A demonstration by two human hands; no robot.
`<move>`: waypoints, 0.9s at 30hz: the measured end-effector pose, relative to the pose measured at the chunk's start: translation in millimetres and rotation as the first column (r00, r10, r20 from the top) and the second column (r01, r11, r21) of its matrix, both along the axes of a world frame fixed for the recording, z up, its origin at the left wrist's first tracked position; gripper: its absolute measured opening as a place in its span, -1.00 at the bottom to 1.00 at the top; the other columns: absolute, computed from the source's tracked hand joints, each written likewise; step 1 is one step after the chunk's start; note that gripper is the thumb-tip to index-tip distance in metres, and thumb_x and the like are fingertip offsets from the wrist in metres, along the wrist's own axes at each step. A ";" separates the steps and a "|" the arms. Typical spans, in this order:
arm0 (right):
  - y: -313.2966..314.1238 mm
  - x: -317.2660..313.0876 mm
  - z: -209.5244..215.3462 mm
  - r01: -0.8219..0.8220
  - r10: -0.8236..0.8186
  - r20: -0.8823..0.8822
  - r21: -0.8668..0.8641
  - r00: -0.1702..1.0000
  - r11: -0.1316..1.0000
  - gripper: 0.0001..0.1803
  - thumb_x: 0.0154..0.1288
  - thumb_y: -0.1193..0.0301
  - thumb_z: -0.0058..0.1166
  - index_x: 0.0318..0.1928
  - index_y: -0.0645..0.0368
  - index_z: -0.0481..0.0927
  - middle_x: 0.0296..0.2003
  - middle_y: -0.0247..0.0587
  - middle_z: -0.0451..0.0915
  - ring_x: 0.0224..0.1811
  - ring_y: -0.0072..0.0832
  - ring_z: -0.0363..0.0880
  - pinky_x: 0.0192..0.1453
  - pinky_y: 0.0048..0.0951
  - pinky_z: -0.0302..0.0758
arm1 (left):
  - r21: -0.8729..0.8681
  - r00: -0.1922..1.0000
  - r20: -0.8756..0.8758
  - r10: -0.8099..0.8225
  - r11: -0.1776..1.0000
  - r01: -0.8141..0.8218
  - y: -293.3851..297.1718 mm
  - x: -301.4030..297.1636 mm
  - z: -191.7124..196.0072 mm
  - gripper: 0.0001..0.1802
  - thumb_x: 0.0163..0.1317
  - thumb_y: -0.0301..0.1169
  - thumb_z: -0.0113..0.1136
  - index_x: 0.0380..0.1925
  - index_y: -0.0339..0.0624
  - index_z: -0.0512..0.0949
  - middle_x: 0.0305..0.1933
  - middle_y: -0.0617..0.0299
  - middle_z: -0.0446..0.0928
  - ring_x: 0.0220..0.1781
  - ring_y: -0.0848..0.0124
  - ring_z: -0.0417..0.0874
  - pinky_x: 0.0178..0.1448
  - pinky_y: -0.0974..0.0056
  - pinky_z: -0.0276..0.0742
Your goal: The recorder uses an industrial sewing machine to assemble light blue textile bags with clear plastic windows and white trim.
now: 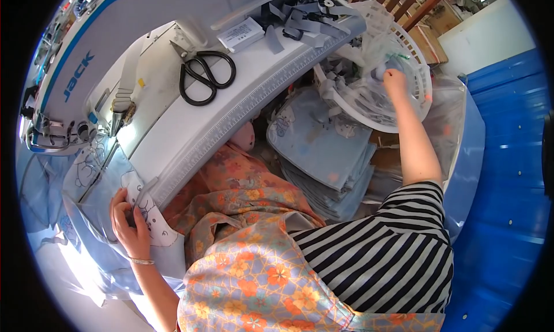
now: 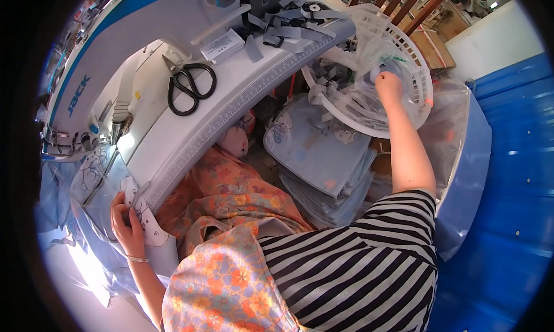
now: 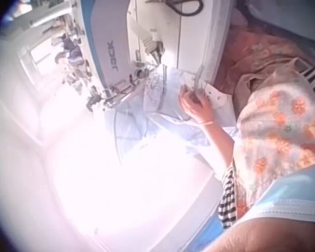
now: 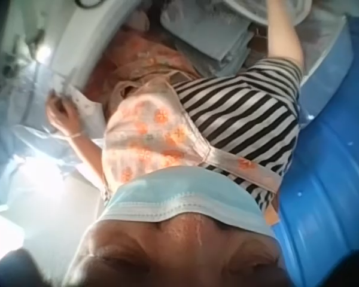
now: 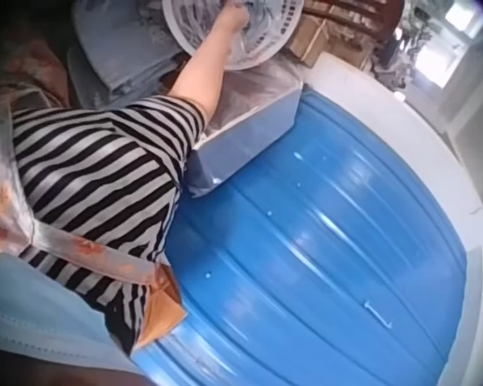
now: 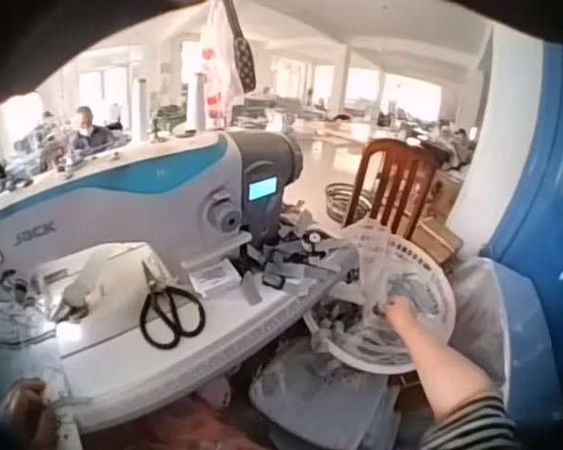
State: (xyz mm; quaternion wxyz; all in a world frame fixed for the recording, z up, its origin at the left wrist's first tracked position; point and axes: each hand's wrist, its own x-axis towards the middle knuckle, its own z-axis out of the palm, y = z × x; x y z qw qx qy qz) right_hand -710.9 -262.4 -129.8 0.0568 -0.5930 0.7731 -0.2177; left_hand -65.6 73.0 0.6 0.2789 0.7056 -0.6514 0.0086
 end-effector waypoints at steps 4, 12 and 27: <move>21.8 10.3 41.6 0.041 -0.041 -0.041 -0.007 0.998 0.999 -0.71 0.17 0.29 -0.02 -0.25 0.10 0.72 -0.39 0.02 0.66 -0.30 -0.02 0.64 -0.17 -0.18 0.55 | 0.007 0.997 -0.066 0.046 0.999 -0.046 -1.3 1.9 -2.8 -0.96 0.23 -0.62 0.02 -0.32 -0.29 0.40 0.14 -0.06 0.52 0.17 0.06 0.54 0.21 0.16 0.41; 21.7 -1.5 67.1 0.124 -0.037 0.547 -0.122 0.836 0.985 -0.73 0.25 0.29 0.11 -0.18 0.23 0.67 -0.33 -0.22 0.68 -0.47 -0.45 0.66 -0.42 -0.47 0.52 | -0.025 1.000 -0.026 0.011 1.000 -0.011 -1.3 1.5 -2.3 -0.96 0.24 -0.61 0.02 -0.32 -0.29 0.40 0.13 -0.06 0.53 0.18 0.08 0.54 0.19 0.19 0.43; 14.1 8.9 70.8 0.129 -0.105 0.630 0.008 0.770 0.992 -0.76 0.29 0.38 0.05 -0.17 0.30 0.62 -0.43 -0.24 0.63 -0.41 -0.53 0.68 -0.46 -0.55 0.51 | -0.039 1.000 -0.010 0.012 0.999 -0.012 -0.2 2.2 -5.1 -0.95 0.24 -0.60 0.04 -0.30 -0.28 0.41 0.12 -0.04 0.55 0.17 0.08 0.55 0.21 0.20 0.42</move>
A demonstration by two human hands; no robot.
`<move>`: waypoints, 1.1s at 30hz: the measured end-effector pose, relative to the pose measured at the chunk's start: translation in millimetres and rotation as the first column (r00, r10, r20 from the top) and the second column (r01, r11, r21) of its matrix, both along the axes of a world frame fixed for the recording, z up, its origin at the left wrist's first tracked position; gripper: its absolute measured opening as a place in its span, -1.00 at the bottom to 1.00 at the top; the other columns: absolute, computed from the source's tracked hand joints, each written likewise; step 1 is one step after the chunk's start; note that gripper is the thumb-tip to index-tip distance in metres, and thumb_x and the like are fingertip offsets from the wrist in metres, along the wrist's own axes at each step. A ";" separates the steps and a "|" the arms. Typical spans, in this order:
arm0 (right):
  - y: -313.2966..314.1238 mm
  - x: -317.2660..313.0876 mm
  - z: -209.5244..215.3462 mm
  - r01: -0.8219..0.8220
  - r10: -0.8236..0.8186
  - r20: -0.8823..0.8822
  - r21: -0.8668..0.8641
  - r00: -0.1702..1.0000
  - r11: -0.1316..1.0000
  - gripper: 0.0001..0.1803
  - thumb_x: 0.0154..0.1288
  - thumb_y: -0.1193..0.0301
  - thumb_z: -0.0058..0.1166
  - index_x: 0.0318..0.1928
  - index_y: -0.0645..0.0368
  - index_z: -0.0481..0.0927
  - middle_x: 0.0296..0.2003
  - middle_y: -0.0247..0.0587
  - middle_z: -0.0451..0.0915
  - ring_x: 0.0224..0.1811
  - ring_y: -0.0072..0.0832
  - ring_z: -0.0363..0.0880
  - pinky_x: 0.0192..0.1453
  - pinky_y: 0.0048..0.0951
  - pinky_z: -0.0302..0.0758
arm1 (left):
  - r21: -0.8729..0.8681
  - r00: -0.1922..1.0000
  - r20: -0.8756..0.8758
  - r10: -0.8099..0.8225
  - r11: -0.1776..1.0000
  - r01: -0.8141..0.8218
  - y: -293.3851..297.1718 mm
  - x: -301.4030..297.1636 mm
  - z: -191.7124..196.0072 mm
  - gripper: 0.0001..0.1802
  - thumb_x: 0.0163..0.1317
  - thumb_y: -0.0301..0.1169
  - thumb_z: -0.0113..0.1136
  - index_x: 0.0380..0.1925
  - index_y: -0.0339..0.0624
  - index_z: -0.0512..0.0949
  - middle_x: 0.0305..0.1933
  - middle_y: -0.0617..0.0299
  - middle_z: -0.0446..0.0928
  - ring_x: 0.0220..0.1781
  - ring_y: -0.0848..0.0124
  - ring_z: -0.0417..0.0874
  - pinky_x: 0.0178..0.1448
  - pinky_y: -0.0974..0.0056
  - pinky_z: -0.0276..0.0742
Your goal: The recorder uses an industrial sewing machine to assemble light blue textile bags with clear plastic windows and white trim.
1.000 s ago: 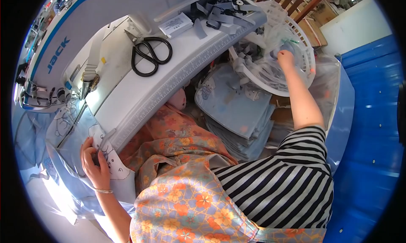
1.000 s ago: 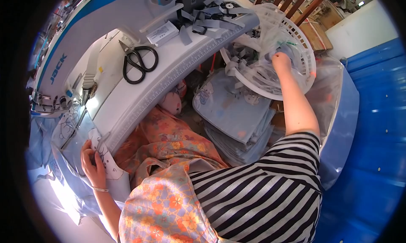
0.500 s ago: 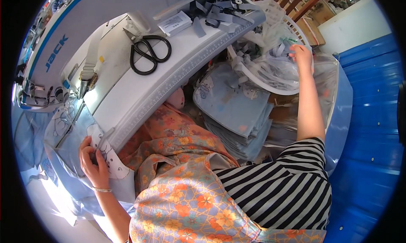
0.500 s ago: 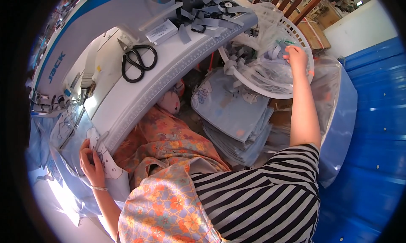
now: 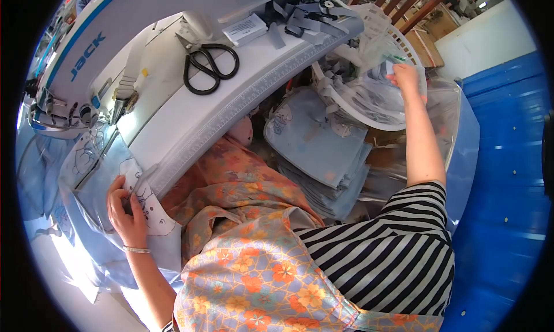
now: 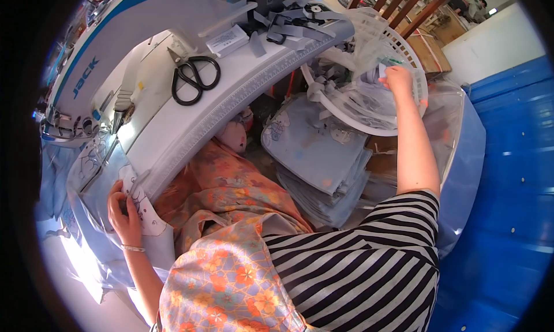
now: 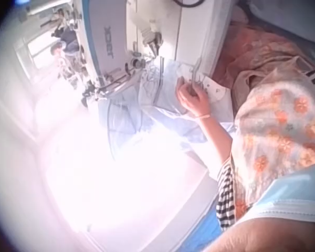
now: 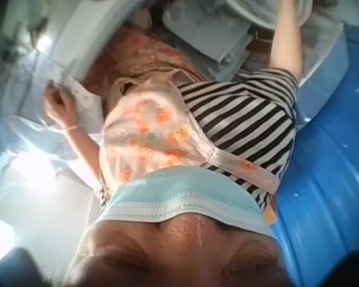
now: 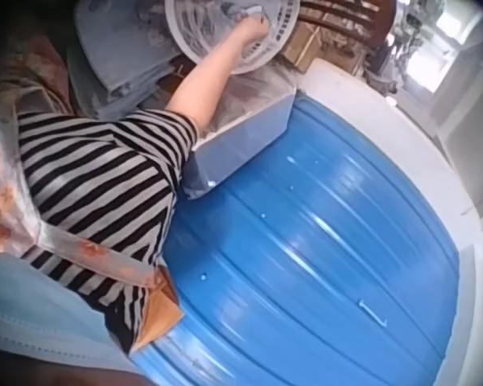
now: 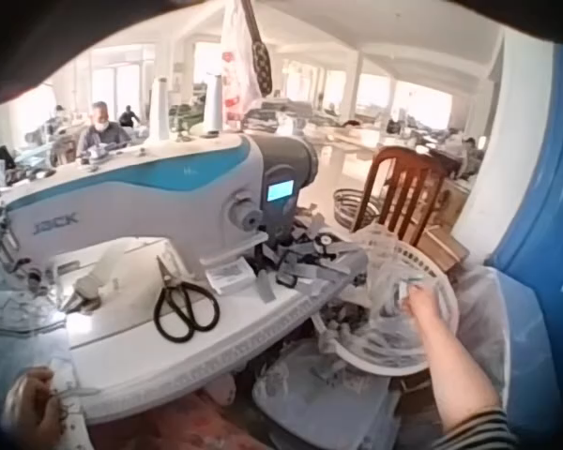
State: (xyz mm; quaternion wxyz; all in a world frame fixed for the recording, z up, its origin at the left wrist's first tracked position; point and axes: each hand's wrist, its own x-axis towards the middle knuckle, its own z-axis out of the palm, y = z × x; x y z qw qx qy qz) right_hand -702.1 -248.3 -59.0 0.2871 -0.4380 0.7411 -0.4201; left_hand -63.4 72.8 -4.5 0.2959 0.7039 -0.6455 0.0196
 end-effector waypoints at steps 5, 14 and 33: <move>14.4 5.5 36.3 -0.083 0.178 -0.750 0.162 0.637 0.983 -0.72 0.18 0.28 0.01 -0.31 0.17 0.71 -0.56 -0.18 0.67 -0.47 -0.42 0.70 -0.30 -0.42 0.56 | -0.007 1.000 0.013 0.016 1.000 -0.016 1.1 -0.7 0.3 -0.95 0.23 -0.60 0.03 -0.31 -0.28 0.41 0.13 -0.03 0.54 0.14 0.09 0.56 0.22 0.19 0.41; 18.8 1.6 75.4 -0.115 0.223 -0.761 0.194 0.609 0.974 -0.73 0.08 0.27 0.03 -0.38 0.14 0.71 -0.57 -0.18 0.65 -0.52 -0.36 0.68 -0.31 -0.38 0.54 | 0.026 0.999 -0.031 0.006 1.000 -0.005 0.1 -4.3 7.6 -0.90 0.17 -0.58 0.08 -0.31 -0.29 0.41 0.12 -0.06 0.54 0.18 -0.01 0.52 0.23 0.12 0.40; 55.0 57.3 116.5 -0.284 0.297 0.165 -0.100 0.940 0.954 -0.69 0.30 0.30 0.09 -0.05 0.22 0.62 -0.45 -0.39 0.60 -0.54 -0.69 0.44 -0.43 -0.68 0.34 | -0.162 0.948 -0.027 -0.316 0.938 0.308 -31.1 -79.7 55.9 -0.74 0.11 -0.60 0.07 -0.15 -0.32 0.50 0.14 -0.09 0.52 0.23 -0.01 0.50 0.30 0.07 0.37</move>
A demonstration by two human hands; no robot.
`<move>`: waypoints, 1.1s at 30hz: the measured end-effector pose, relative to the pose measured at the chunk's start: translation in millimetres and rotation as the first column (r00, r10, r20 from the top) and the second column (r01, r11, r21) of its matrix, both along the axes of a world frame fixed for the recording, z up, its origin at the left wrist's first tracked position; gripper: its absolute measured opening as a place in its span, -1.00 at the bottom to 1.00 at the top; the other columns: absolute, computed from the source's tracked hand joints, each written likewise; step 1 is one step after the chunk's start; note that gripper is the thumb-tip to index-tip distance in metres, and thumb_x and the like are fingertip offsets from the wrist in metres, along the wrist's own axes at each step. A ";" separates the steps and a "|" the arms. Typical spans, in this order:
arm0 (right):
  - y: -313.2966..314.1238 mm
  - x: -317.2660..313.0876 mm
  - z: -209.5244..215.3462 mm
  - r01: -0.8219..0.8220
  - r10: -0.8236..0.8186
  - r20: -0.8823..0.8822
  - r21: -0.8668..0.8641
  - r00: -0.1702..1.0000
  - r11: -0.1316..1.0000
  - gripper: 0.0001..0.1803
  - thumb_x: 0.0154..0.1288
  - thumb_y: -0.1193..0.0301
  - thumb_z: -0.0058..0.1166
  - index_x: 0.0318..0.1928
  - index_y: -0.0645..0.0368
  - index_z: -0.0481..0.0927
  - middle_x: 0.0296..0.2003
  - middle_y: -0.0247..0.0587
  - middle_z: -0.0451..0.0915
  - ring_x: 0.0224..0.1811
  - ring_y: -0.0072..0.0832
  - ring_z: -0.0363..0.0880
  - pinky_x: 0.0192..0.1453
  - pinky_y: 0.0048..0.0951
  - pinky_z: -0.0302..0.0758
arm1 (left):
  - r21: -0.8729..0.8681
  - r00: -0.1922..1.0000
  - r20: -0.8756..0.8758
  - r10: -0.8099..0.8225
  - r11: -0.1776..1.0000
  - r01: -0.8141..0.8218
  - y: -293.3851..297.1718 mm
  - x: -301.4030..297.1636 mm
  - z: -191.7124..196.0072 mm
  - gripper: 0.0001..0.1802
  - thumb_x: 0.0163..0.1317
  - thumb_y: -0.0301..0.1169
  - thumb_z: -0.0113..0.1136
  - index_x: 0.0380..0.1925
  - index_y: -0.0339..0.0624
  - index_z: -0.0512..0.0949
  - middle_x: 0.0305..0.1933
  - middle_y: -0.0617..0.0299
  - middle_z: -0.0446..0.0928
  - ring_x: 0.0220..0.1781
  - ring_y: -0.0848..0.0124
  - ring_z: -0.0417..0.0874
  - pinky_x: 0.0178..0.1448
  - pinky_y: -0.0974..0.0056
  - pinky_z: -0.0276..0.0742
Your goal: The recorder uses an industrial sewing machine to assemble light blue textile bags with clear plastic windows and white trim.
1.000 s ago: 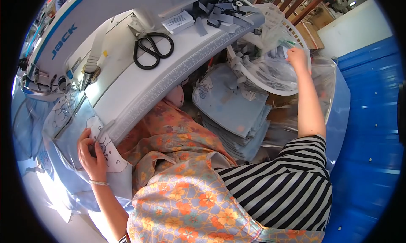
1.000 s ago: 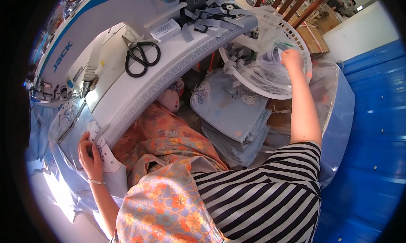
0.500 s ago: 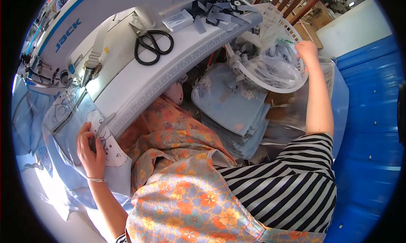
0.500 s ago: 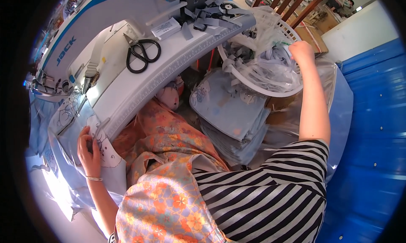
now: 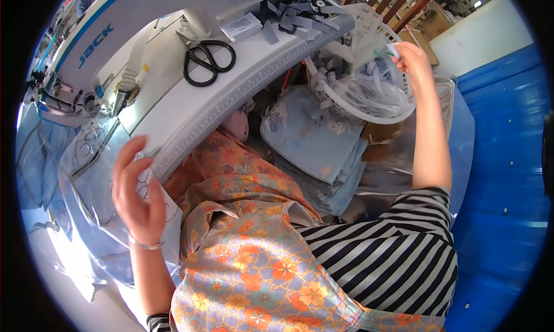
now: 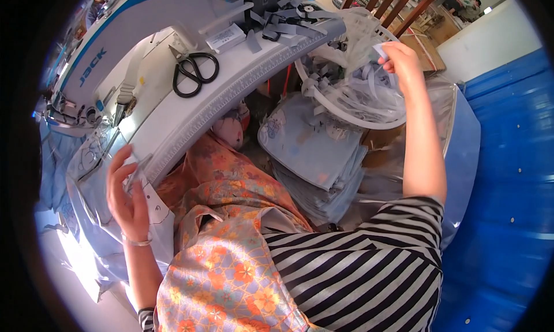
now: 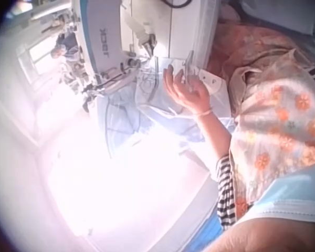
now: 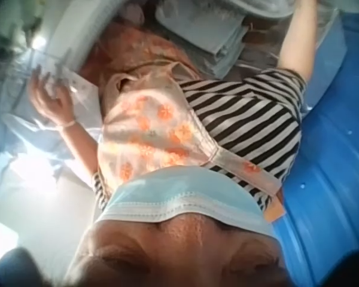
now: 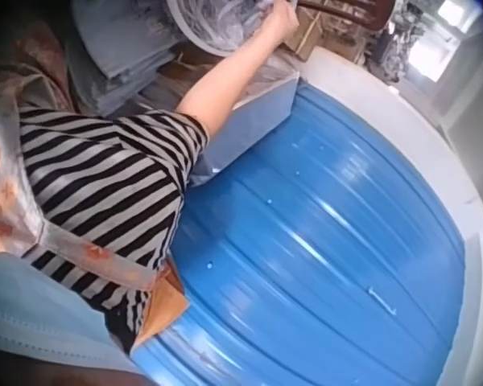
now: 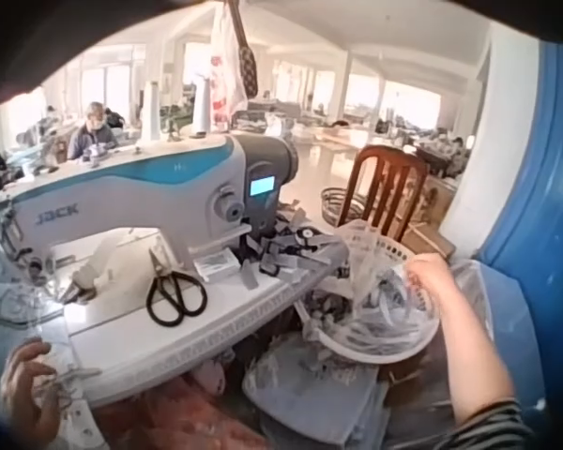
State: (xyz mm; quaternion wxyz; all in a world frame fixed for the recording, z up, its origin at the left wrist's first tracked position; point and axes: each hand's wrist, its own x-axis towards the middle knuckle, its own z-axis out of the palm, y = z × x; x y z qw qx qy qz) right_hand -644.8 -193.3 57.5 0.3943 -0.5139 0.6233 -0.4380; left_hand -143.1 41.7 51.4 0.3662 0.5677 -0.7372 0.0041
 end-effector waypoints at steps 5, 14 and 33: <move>93.9 117.9 -25.8 -0.303 0.302 -0.043 -0.260 0.952 0.917 -0.81 0.35 0.46 0.02 -0.09 0.21 0.62 -0.42 -0.31 0.61 -0.49 -0.60 0.51 -0.44 -0.62 0.38 | 0.358 0.556 -0.830 -0.045 0.721 0.593 -41.0 -98.6 -19.9 -0.69 0.39 -0.32 0.06 0.02 -0.27 0.52 0.09 0.07 0.55 0.15 0.28 0.52 0.17 0.21 0.48; 174.4 188.5 -67.5 -0.502 0.396 -0.309 -0.497 0.865 0.708 -0.72 0.12 0.61 0.22 -0.11 0.23 0.63 -0.21 -0.13 0.63 -0.46 -0.43 0.54 -0.39 -0.45 0.46 | 0.545 0.492 -0.834 0.249 0.510 0.666 -71.4 -124.5 -53.0 -0.72 0.38 -0.27 0.09 -0.10 -0.27 0.54 -0.24 0.21 0.63 -0.24 0.42 0.62 -0.14 0.27 0.60; 72.9 350.1 55.0 -0.987 0.702 0.705 -0.158 -0.103 0.014 -0.74 0.39 0.30 0.12 -0.14 0.28 0.58 -0.41 -0.27 0.60 -0.44 -0.61 0.52 -0.31 -0.65 0.46 | -0.085 0.036 -0.992 -0.122 0.842 0.533 -20.6 11.8 -15.3 -0.79 0.39 -0.33 0.09 -0.30 -0.26 0.54 -0.31 0.30 0.55 -0.25 0.46 0.51 -0.04 0.34 0.41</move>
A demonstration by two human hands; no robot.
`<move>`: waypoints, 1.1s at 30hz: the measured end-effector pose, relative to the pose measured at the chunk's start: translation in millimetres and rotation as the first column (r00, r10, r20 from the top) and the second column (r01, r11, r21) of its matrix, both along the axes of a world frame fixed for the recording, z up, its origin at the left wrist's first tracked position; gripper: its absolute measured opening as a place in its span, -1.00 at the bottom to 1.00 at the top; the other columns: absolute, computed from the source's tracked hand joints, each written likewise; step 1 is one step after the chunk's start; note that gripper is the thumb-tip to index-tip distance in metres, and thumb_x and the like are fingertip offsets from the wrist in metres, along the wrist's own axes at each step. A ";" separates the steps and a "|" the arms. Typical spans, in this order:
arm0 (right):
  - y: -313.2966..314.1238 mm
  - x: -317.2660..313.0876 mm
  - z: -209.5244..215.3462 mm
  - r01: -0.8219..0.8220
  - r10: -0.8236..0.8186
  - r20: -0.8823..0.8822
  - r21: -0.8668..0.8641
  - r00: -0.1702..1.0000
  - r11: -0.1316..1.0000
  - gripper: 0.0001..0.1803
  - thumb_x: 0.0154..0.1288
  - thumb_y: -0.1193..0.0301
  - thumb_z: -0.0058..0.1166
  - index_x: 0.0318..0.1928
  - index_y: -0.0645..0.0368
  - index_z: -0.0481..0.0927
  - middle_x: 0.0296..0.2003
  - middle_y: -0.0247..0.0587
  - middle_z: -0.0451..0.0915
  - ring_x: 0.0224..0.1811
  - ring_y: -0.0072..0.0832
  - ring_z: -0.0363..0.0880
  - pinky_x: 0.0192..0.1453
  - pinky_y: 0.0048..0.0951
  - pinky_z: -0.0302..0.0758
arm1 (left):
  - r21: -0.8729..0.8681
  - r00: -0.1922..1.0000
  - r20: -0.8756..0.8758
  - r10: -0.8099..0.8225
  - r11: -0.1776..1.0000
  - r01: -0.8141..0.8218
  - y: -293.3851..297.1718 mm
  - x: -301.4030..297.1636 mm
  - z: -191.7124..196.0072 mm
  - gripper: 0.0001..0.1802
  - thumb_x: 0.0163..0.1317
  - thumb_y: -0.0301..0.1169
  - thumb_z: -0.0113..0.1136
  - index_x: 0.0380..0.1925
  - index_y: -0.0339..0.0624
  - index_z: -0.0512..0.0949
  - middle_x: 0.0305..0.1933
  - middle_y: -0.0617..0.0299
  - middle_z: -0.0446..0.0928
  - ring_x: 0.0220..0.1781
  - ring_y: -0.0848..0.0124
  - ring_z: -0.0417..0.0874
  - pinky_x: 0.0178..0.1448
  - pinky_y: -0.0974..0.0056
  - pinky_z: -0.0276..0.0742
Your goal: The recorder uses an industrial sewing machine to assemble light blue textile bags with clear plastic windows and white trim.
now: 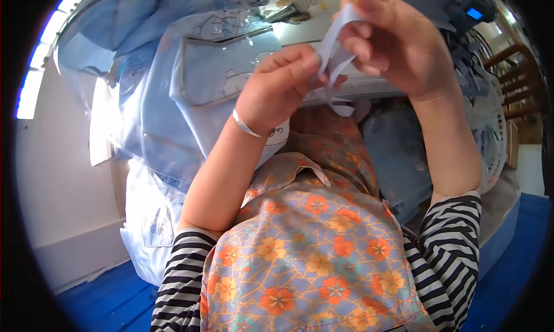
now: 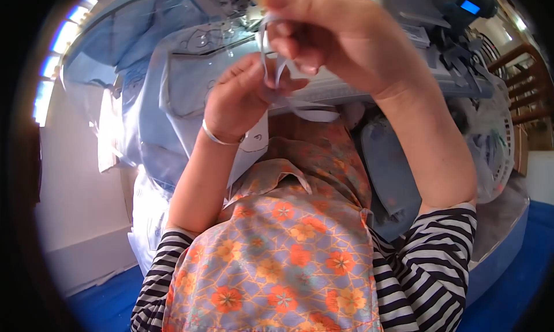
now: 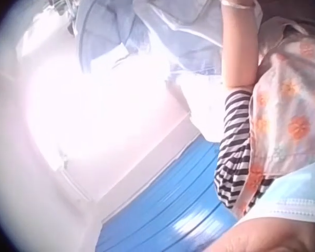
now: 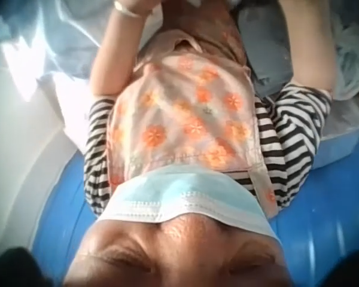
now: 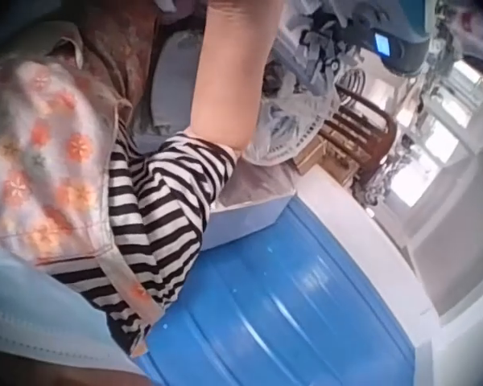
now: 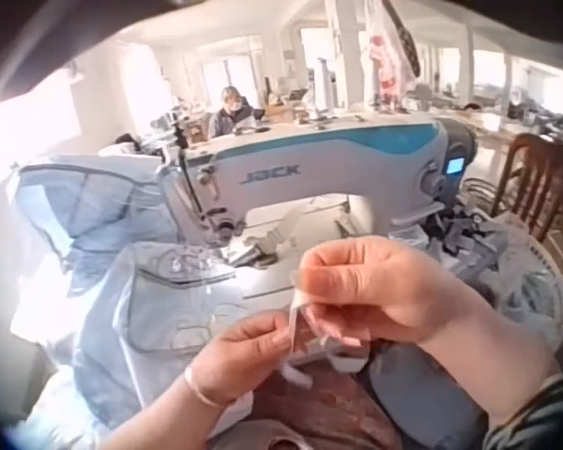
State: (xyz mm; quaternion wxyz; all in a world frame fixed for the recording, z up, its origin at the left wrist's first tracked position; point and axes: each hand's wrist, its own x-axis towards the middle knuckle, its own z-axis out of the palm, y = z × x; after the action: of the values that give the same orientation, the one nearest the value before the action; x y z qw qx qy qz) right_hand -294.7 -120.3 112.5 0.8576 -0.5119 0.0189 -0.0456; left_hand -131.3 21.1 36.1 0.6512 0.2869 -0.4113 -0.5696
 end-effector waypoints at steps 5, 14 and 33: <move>3.4 15.7 -7.5 0.161 -0.214 -0.011 -0.622 0.977 0.766 -0.77 0.35 0.36 0.10 -0.12 0.25 0.65 -0.35 -0.30 0.63 -0.40 -0.65 0.51 -0.28 -0.63 0.45 | 0.057 0.957 0.257 0.134 0.986 -0.154 33.0 33.9 22.9 -0.75 0.38 -0.30 0.13 -0.17 -0.29 0.52 -0.22 0.21 0.56 -0.21 0.45 0.59 -0.04 0.35 0.51; 57.1 35.4 -62.5 0.265 -0.249 0.101 -0.508 0.963 0.819 -0.82 0.30 0.66 0.00 -0.12 0.30 0.59 -0.26 -0.32 0.59 -0.20 -0.61 0.61 -0.05 -0.57 0.56 | 0.310 0.735 0.647 0.201 0.812 -0.495 87.1 25.2 27.7 -0.81 0.36 -0.41 0.13 -0.17 -0.33 0.56 -0.36 0.33 0.55 -0.34 0.63 0.52 -0.32 0.52 0.39; 61.8 111.0 -23.4 0.568 -0.430 0.591 -0.059 0.682 0.821 -0.90 0.46 0.47 -0.04 -0.18 0.24 0.51 -0.35 -0.15 0.65 -0.30 -0.46 0.63 -0.09 -0.40 0.56 | -0.588 -0.136 0.785 0.605 0.658 -0.470 38.4 15.8 6.0 -0.85 0.23 -0.51 0.07 -0.20 -0.29 0.45 -0.13 -0.04 0.50 -0.12 0.03 0.56 -0.09 0.07 0.48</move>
State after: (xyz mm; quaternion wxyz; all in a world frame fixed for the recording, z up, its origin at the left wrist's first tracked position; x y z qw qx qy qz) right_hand -183.7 -58.6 89.1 0.7114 -0.5498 -0.0957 -0.4271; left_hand -115.6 59.5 42.1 0.4157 0.6820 -0.5938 0.0973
